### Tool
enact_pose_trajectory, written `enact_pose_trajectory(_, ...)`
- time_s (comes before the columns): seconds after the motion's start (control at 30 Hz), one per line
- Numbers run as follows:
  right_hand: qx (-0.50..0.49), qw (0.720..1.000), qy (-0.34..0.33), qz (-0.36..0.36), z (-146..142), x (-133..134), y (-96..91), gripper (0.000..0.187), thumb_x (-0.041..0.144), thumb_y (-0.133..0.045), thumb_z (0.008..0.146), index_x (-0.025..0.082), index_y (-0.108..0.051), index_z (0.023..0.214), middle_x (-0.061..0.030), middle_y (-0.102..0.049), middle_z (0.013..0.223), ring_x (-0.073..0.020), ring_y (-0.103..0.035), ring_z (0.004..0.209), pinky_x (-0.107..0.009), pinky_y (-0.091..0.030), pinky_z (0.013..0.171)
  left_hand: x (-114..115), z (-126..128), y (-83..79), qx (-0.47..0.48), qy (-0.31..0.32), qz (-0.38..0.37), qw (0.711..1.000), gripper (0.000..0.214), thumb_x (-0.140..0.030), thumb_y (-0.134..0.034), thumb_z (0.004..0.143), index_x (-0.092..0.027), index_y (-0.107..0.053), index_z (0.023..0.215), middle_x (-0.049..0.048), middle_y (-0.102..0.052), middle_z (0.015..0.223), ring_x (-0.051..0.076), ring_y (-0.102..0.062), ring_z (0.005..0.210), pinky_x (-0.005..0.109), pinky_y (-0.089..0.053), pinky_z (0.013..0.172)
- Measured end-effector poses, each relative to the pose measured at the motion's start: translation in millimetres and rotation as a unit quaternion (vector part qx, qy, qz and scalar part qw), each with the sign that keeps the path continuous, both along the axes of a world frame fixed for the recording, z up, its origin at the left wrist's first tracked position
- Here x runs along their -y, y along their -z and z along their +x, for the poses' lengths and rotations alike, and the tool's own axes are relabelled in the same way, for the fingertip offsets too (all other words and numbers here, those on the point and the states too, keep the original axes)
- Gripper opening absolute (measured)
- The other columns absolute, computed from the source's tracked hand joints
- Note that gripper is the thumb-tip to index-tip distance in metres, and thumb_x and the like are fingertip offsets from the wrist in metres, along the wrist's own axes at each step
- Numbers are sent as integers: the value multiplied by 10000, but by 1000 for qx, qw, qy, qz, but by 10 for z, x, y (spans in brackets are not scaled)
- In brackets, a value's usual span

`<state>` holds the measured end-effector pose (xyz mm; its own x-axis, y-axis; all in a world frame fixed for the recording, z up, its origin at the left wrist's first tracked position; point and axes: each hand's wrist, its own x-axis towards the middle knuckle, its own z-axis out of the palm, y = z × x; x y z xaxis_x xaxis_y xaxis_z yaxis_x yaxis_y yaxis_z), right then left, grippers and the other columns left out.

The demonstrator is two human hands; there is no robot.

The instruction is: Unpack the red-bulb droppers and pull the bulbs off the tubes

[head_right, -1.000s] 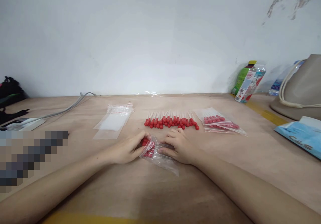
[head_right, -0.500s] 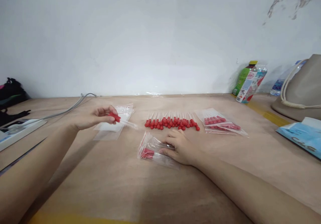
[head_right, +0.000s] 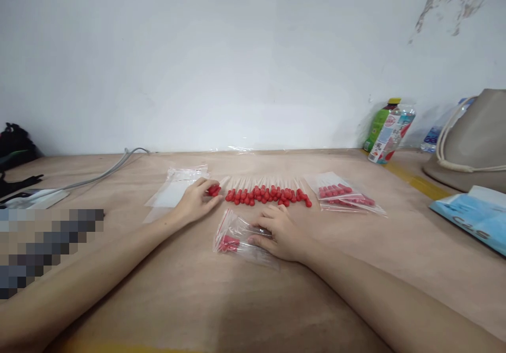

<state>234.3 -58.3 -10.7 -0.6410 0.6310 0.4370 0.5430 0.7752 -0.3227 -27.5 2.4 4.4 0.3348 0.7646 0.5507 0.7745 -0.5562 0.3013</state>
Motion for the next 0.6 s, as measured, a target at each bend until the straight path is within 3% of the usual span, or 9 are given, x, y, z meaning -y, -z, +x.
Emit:
enact_pose_trajectory(0.13,2,1000,-1,0,-3,-6,-7,261,438,-523,817,215,-620,911,-38,-583,826,-166,-500,813,-305,-327,715,44,24,120,53,-1,-94,994,595,-424,-606,721,-187,-410,1231,85,-527,1050,176,-597,837,325,-527,733)
enact_pose_trajectory(0.27,9,1000,-3,-1,-4,-6,-22,262,435,-517,821,218,-618,927,-44,-583,838,-170,-501,819,-306,-329,716,79,0,177,78,3,-121,990,650,-440,-612,714,-196,-368,1264,100,-525,1112,205,-593,915,356,-523,781)
enact_pose_trajectory(0.47,3,1000,-11,-7,11,-19,-2,259,429,-518,822,222,-630,929,-44,-575,837,-163,-491,812,-303,-334,714,192,4,132,50,23,-57,997,505,-352,-568,770,-190,-404,1219,97,-491,1180,218,-507,1075,385,-443,916)
enact_pose_trajectory(0.6,-2,1000,-27,-4,18,-51,33,247,420,-504,836,241,-648,929,-39,-576,846,-154,-487,813,-303,-327,721,359,21,67,64,51,49,995,210,-243,-534,800,-176,-537,1000,67,-561,998,187,-526,972,348,-445,861)
